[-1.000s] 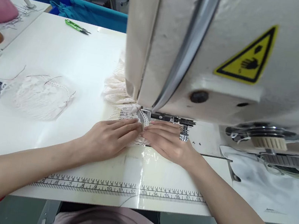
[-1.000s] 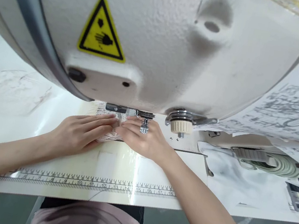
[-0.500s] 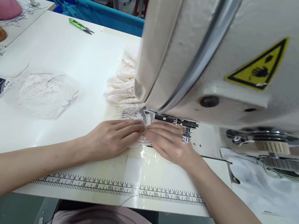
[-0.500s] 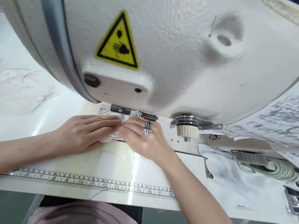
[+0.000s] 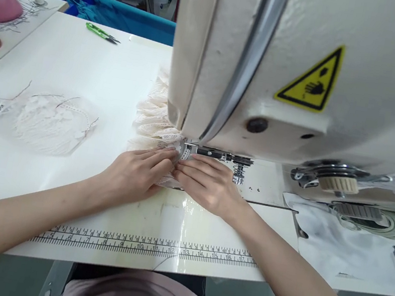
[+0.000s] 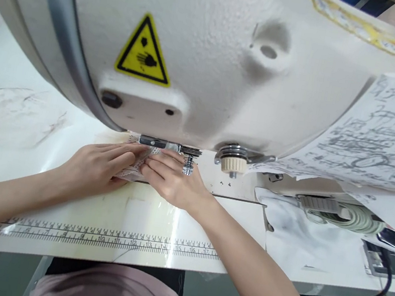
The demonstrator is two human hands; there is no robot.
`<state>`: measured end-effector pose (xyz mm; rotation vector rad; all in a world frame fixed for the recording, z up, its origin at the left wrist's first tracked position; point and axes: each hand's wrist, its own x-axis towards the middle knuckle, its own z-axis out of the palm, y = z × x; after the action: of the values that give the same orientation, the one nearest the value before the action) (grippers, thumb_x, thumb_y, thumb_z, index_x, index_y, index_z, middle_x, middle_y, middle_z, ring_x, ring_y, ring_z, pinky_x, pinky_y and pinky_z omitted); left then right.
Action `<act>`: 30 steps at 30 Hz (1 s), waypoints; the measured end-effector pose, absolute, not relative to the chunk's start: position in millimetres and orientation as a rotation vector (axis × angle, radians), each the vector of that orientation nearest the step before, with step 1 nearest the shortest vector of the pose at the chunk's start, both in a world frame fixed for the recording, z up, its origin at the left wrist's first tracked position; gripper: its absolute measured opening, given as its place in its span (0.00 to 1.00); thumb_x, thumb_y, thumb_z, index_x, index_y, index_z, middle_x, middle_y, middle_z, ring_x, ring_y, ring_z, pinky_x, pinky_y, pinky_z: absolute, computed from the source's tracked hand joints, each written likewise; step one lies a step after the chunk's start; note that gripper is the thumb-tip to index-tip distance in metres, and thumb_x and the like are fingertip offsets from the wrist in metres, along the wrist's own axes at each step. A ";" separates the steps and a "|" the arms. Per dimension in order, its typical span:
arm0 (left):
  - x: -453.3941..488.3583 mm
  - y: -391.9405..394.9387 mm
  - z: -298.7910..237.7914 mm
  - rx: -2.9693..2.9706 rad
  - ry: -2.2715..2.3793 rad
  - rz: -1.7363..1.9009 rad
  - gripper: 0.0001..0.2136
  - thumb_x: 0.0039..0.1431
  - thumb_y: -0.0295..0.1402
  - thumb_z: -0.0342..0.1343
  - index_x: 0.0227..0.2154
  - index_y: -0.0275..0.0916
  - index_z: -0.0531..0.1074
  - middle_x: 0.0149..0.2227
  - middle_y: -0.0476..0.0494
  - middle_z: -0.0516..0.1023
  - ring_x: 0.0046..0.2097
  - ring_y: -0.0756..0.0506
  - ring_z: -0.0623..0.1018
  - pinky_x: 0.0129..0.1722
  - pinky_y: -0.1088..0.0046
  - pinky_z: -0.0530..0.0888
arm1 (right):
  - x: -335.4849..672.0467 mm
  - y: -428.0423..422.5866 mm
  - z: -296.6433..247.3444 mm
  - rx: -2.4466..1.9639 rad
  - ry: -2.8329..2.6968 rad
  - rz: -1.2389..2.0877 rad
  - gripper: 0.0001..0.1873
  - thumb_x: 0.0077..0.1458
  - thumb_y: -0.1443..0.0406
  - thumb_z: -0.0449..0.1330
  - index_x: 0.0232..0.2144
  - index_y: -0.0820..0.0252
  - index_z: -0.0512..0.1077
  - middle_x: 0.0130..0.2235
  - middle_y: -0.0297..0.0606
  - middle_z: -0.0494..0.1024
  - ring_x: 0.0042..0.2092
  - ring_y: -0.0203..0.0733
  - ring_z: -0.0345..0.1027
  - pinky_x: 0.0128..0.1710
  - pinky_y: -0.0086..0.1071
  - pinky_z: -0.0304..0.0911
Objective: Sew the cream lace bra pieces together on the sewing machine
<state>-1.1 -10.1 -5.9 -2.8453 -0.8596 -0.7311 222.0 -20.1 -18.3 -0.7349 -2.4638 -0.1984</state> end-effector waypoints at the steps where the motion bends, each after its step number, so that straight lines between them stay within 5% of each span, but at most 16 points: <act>1: -1.0 -9.9 -6.6 -2.843 -0.867 -0.731 0.08 0.57 0.24 0.50 0.39 0.33 0.70 0.48 0.36 0.79 0.47 0.42 0.81 0.45 0.69 0.80 | 222.8 -20.6 -19.3 -0.757 -2.473 -0.183 0.11 0.59 0.72 0.59 0.44 0.56 0.74 0.44 0.30 0.81 0.47 0.36 0.73 0.54 0.35 0.68; 13: -0.7 -7.7 -8.2 -2.840 -0.871 -0.700 0.15 0.53 0.22 0.48 0.44 0.33 0.70 0.50 0.35 0.78 0.52 0.41 0.78 0.49 0.67 0.78 | 226.1 -21.1 -12.3 -0.857 -2.481 -0.136 0.12 0.59 0.76 0.56 0.43 0.60 0.74 0.46 0.34 0.80 0.50 0.35 0.73 0.54 0.31 0.67; 21: -2.2 -5.7 -10.9 -2.886 -0.809 -0.646 0.18 0.63 0.31 0.49 0.54 0.31 0.69 0.55 0.35 0.74 0.57 0.37 0.74 0.56 0.59 0.75 | 232.6 -16.2 -15.8 -0.851 -2.469 -0.138 0.12 0.60 0.74 0.56 0.43 0.59 0.73 0.47 0.35 0.80 0.50 0.37 0.73 0.51 0.34 0.71; 30: -2.6 -4.9 -12.4 -2.940 -0.762 -0.626 0.20 0.64 0.33 0.51 0.58 0.33 0.67 0.58 0.35 0.72 0.60 0.37 0.70 0.58 0.57 0.73 | 238.0 -10.0 -20.5 -0.891 -2.440 -0.030 0.09 0.59 0.71 0.59 0.41 0.59 0.75 0.47 0.36 0.80 0.48 0.39 0.74 0.47 0.33 0.73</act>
<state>-2.6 -4.9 -12.4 -2.9404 -0.7619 -0.6263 238.0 -10.0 -20.5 -0.8911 -2.4399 -0.0303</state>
